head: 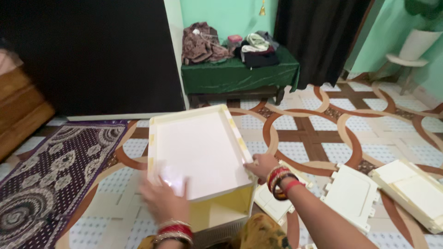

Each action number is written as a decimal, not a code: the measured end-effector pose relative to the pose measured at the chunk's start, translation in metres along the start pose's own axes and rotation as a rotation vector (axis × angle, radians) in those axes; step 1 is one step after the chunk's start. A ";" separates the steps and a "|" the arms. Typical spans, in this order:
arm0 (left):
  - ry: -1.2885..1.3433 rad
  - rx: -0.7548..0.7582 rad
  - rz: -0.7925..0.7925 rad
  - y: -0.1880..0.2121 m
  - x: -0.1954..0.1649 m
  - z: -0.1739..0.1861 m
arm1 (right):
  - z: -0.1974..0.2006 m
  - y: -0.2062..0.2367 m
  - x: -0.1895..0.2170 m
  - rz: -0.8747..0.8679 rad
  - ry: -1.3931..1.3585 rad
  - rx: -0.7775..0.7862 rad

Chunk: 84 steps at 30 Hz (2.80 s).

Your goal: The person assembles a white plastic storage unit by hand, snapping together side panels, a base, and a lid. The person repeatedly picks up parts from the floor, aligns them, and clicks them into place, forming a box-like structure.

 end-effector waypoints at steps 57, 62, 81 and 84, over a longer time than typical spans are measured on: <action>1.224 0.589 -0.139 0.065 0.004 -0.061 | -0.219 0.086 0.014 0.027 -1.452 0.148; 1.298 0.653 -0.119 0.067 0.002 -0.065 | -0.216 0.093 0.016 0.028 -1.455 0.135; 1.231 0.589 -0.263 0.067 -0.001 -0.057 | -0.226 0.094 0.021 0.046 -1.498 0.155; 1.060 0.508 -0.242 0.066 -0.001 -0.039 | -0.227 0.095 0.021 0.063 -1.506 0.163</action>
Point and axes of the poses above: each hand's wrist, its own y-axis away from the middle knuckle, its own z-axis out of the back of the hand, x = y × z, the point moved 9 cm from there along -y, towards the middle knuckle, and after that the axes turned 4 degrees about x, right-handed, at the moved point
